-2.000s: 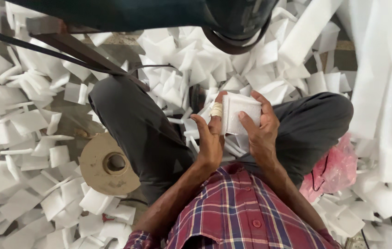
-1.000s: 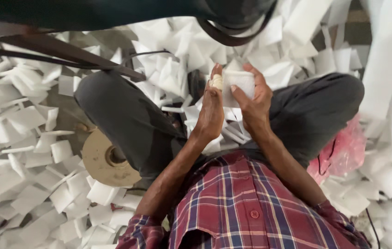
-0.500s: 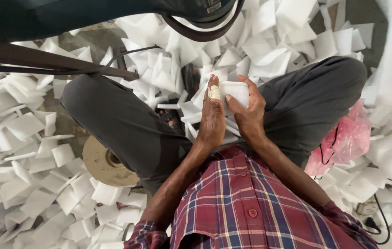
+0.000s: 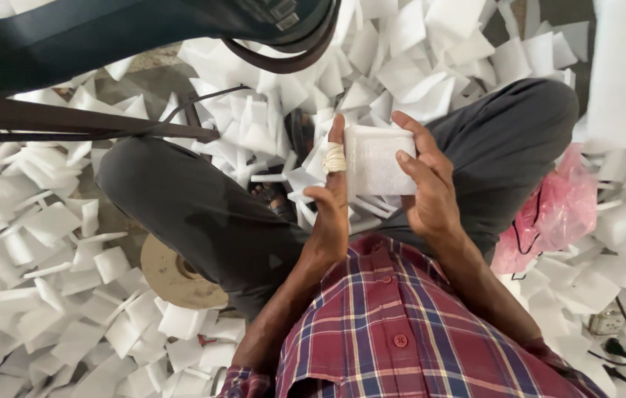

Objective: The person sits cross-legged on the floor and repeatedly separates small white foam pieces from larger sheets by hand. The separated pieces are placed into a growing pile on the floor.

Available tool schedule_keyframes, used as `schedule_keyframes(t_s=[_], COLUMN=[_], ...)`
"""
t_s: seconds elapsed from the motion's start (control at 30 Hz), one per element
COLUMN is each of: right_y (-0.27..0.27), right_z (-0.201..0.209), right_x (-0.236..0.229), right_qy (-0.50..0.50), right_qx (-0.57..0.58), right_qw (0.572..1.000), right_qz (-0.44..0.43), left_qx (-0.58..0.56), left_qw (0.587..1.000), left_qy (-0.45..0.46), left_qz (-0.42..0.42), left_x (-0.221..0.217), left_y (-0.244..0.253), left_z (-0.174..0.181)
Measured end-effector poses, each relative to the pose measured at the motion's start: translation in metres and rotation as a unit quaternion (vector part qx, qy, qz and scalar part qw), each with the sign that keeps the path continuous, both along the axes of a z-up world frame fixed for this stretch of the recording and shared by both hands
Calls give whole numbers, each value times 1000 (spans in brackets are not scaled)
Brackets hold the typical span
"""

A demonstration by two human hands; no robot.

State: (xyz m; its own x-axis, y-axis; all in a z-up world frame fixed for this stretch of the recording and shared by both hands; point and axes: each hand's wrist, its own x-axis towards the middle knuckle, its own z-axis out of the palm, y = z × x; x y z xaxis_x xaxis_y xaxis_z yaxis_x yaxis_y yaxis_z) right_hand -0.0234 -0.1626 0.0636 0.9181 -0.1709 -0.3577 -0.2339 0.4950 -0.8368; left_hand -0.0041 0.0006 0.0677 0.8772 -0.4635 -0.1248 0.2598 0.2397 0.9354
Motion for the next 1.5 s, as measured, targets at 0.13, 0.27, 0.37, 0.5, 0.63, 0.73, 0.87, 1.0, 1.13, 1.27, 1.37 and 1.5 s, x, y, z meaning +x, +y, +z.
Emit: schedule_keyframes(t_s=[0.13, 0.27, 0.37, 0.5, 0.63, 0.73, 0.87, 1.0, 1.13, 1.27, 1.37, 1.5], right_y=[2, 6, 7, 8, 5, 1, -3, -1, 4, 7, 6, 4], right_z=[22, 37, 40, 34, 24, 17, 12, 17, 20, 18, 16, 13], right_x=[-9, -16, -22, -31, -36, -40, -35, -28, -18, -11, -9, -7], right_qy=[-69, -71, -83, -139, -179, -208, -157, -111, -99, -95, -93, -78], right_qx=[-76, -190, -296, -415, -446, -410, -315, -241, -146, -119, -122, -129], right_qw=[994, 978, 950, 896, 869, 878, 931, 963, 984, 988, 988, 988], right_qz=[33, 50, 58, 83, 119, 131, 99, 57, 24, 7, 9, 21], left_qx=[-4, -2, -39, -114, -108, -130, -89, -43, 27, 13, -1, -3], left_qw=[1000, 999, 999, 982, 976, 975, 986, 995, 997, 995, 993, 989], left_qy=[-23, -28, 9, 148, 174, 151, 118, 81, -8, 3, 6, -57], left_qz=[13, 28, 36, 41, 70, 94, 70, 46, 65, 104, 116, 136], left_x=[-4, -6, 0, 6, 10, 10, 5, -3, -9, -14, -17, -21], left_y=[2, 4, 6, 17, 23, 20, 19, 17, 10, 4, 1, -2], left_z=[16, 15, 6, -5, -11, -15, -14, -5, 2, 3, -1, -6])
